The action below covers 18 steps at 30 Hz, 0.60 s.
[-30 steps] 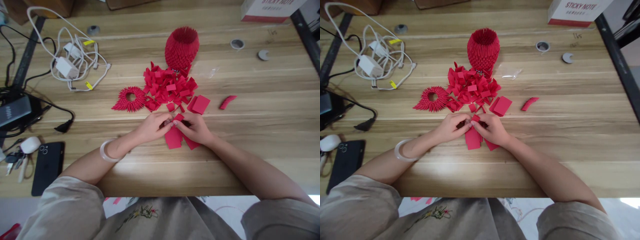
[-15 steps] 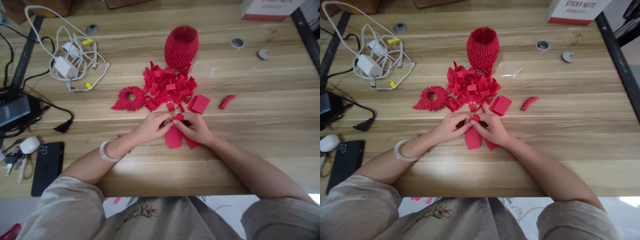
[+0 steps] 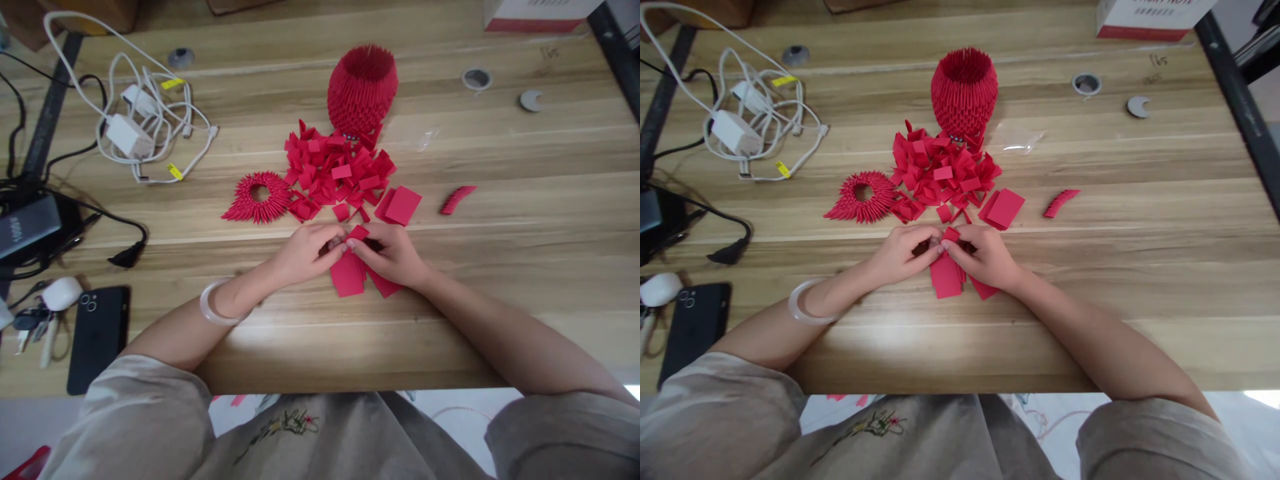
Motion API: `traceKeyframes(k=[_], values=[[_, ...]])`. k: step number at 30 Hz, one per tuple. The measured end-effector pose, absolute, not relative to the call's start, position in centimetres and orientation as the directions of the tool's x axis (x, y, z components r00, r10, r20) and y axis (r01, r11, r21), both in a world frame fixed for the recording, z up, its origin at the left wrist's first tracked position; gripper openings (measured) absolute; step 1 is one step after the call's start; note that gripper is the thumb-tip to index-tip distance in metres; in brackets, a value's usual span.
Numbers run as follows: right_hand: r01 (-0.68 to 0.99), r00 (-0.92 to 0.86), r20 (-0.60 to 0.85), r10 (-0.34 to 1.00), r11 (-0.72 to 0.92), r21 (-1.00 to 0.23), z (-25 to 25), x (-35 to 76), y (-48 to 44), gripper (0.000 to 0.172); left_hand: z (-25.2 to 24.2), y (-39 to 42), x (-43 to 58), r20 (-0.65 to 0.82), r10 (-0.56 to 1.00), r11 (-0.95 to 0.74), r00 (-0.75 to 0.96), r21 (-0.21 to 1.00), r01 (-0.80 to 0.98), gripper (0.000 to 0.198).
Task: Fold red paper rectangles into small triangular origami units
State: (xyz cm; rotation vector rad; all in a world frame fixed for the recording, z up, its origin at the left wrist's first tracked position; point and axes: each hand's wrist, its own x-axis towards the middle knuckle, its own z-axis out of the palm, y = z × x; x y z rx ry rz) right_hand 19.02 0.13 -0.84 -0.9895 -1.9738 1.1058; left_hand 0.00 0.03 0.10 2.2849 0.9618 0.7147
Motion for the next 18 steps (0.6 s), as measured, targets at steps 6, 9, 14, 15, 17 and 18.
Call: traceKeyframes(k=[6, 9, 14, 15, 17, 18], values=[[0.34, -0.502, 0.213, 0.839, 0.417, -0.843, -0.78, 19.03, 0.07, 0.028, 0.12, 0.04, 0.01, 0.255, 0.756, -0.587, 0.603, 0.671, 0.453, 0.013], [0.33, -0.505, 0.213, 0.836, 0.415, -0.848, -0.7, 18.97, 0.05, 0.027, 0.18, 0.05, 0.03, 0.257, 0.755, -0.59, 0.603, 0.669, 0.453, 0.014], [0.342, -0.489, 0.244, 0.837, 0.442, -0.83, -0.63, 18.87, -0.01, 0.03, 0.24, 0.03, 0.06, 0.254, 0.757, -0.587, 0.602, 0.668, 0.458, 0.014], [0.339, -0.492, 0.245, 0.836, 0.443, -0.83, -0.62, 18.86, -0.02, 0.03, 0.24, 0.02, 0.06, 0.255, 0.757, -0.586, 0.601, 0.67, 0.455, 0.014], [0.335, -0.494, 0.248, 0.833, 0.446, -0.83, -0.61, 18.86, -0.03, 0.031, 0.24, 0.01, 0.05, 0.254, 0.756, -0.586, 0.603, 0.673, 0.451, 0.015], [0.336, -0.493, 0.251, 0.833, 0.448, -0.829, -0.6, 18.87, -0.03, 0.031, 0.23, 0.0, 0.05, 0.254, 0.756, -0.586, 0.603, 0.673, 0.451, 0.015]])
